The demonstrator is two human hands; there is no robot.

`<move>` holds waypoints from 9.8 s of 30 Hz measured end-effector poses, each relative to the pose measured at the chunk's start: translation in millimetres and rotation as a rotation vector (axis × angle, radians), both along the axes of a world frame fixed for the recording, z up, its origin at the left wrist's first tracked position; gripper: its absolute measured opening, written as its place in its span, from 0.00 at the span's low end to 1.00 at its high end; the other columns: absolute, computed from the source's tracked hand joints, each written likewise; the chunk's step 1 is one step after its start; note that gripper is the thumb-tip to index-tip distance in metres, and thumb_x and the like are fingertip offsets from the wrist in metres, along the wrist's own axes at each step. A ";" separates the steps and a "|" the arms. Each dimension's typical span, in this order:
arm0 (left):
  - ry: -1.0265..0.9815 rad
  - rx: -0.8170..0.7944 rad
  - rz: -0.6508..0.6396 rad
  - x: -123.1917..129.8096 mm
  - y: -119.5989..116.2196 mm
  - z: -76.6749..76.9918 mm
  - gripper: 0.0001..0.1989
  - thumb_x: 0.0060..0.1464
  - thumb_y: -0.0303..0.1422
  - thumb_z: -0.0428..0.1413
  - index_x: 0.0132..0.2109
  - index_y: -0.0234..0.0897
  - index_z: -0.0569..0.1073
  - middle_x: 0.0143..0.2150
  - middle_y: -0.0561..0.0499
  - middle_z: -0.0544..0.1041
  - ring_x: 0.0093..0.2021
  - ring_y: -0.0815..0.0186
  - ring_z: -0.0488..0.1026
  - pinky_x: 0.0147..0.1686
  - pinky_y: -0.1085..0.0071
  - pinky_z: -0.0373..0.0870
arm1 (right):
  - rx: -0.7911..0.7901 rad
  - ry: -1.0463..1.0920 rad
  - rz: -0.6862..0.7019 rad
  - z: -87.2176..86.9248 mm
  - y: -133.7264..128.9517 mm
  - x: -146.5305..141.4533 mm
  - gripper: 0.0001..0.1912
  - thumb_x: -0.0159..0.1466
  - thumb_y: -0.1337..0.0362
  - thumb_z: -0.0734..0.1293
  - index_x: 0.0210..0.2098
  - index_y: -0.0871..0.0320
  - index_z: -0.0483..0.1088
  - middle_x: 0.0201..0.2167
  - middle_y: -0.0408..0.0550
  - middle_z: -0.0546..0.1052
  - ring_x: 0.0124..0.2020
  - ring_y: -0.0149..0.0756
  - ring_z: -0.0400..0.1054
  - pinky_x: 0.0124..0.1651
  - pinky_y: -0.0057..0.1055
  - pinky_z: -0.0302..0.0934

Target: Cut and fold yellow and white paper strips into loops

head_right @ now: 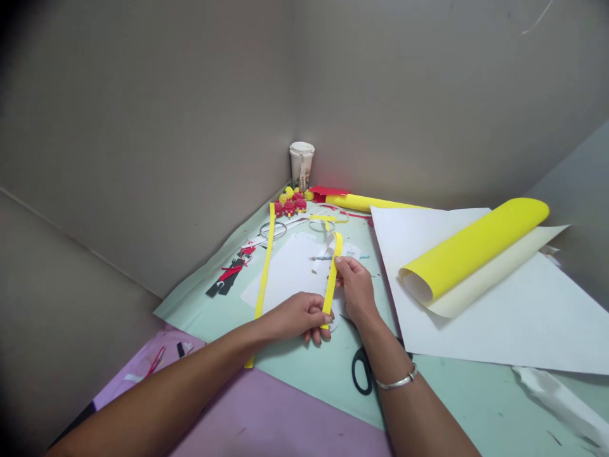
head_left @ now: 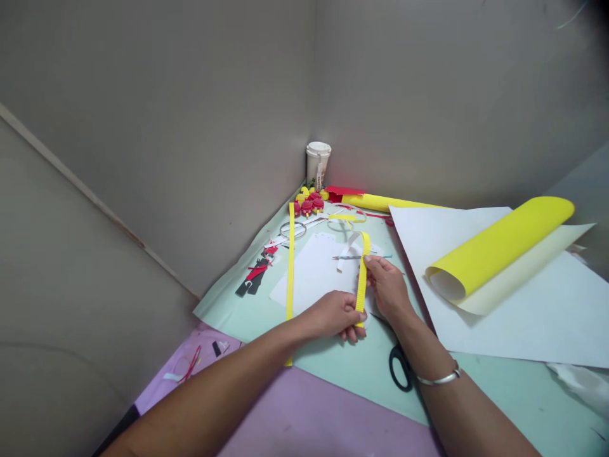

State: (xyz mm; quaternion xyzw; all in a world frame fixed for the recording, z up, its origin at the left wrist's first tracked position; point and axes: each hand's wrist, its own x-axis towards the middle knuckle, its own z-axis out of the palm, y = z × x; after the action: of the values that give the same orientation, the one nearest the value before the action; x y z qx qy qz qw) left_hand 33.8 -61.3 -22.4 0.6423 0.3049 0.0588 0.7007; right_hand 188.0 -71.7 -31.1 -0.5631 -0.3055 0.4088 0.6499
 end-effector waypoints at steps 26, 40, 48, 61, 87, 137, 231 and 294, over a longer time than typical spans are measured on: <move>0.014 0.160 0.062 4.8 -21.9 3.9 0.07 0.58 0.34 0.52 0.34 0.37 0.64 0.29 0.50 0.78 0.22 0.70 0.72 0.23 0.75 0.64 | -0.085 -0.390 -0.112 1.0 -5.2 -13.2 0.15 0.64 0.48 0.60 0.31 0.53 0.64 0.21 0.37 0.68 0.21 0.31 0.59 0.25 0.28 0.55; -0.473 -0.273 0.450 -9.5 42.7 26.5 0.14 0.64 0.37 0.51 0.45 0.29 0.73 0.44 0.37 0.78 0.41 0.62 0.77 0.45 0.66 0.70 | -0.047 -0.293 0.258 18.5 -17.3 -25.8 0.17 0.62 0.47 0.64 0.31 0.54 0.65 0.20 0.37 0.67 0.20 0.29 0.57 0.24 0.27 0.52; -0.634 -0.476 0.560 0.6 57.0 67.1 0.15 0.67 0.33 0.44 0.41 0.26 0.71 0.32 0.40 0.76 0.33 0.61 0.76 0.41 0.63 0.72 | -0.188 -0.207 0.389 33.7 -51.7 -43.4 0.16 0.64 0.47 0.63 0.33 0.53 0.63 0.19 0.35 0.66 0.17 0.26 0.53 0.21 0.24 0.46; -0.737 -0.661 0.600 -0.9 54.5 33.1 0.24 0.67 0.44 0.42 0.36 0.29 0.73 0.31 0.45 0.71 0.31 0.65 0.72 0.39 0.65 0.72 | -0.393 -0.112 0.468 14.3 -82.3 -51.5 0.18 0.62 0.46 0.64 0.31 0.54 0.63 0.18 0.35 0.64 0.18 0.26 0.50 0.22 0.25 0.45; -0.814 -0.723 0.670 -12.3 70.5 15.4 0.20 0.66 0.43 0.46 0.34 0.32 0.71 0.25 0.52 0.66 0.24 0.72 0.66 0.29 0.75 0.68 | -0.442 -0.215 0.509 12.2 -82.1 -52.7 0.19 0.61 0.43 0.62 0.30 0.53 0.64 0.18 0.36 0.65 0.20 0.29 0.54 0.23 0.25 0.49; -0.864 -0.673 0.612 -20.1 76.1 20.4 0.18 0.50 0.40 0.66 0.37 0.32 0.69 0.29 0.54 0.65 0.19 0.80 0.56 0.14 0.84 0.52 | -0.485 -0.322 0.534 17.3 -82.1 -52.8 0.15 0.64 0.49 0.61 0.31 0.55 0.64 0.18 0.35 0.66 0.18 0.26 0.55 0.22 0.23 0.51; -0.473 -0.266 0.219 -16.9 40.4 40.9 0.12 0.59 0.30 0.55 0.49 0.29 0.73 0.40 0.40 0.79 0.42 0.58 0.78 0.50 0.56 0.68 | -0.326 -0.173 0.257 2.4 -83.8 -50.1 0.14 0.61 0.52 0.64 0.27 0.55 0.62 0.18 0.34 0.57 0.21 0.27 0.49 0.24 0.25 0.45; -0.912 -0.287 0.953 -36.4 83.8 32.9 0.07 0.64 0.31 0.49 0.39 0.34 0.69 0.20 0.59 0.57 0.17 0.75 0.55 0.20 0.78 0.56 | -0.223 -0.714 0.579 2.6 -92.6 -67.2 0.09 0.58 0.61 0.60 0.24 0.54 0.55 0.18 0.36 0.58 0.21 0.30 0.54 0.26 0.26 0.48</move>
State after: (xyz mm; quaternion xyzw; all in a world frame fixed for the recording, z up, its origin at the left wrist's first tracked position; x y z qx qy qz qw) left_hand -2.5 22.5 10.4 0.2489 0.2334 0.5858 0.7351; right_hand 120.7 -164.3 -28.6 -0.6266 -0.6084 0.3844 0.2991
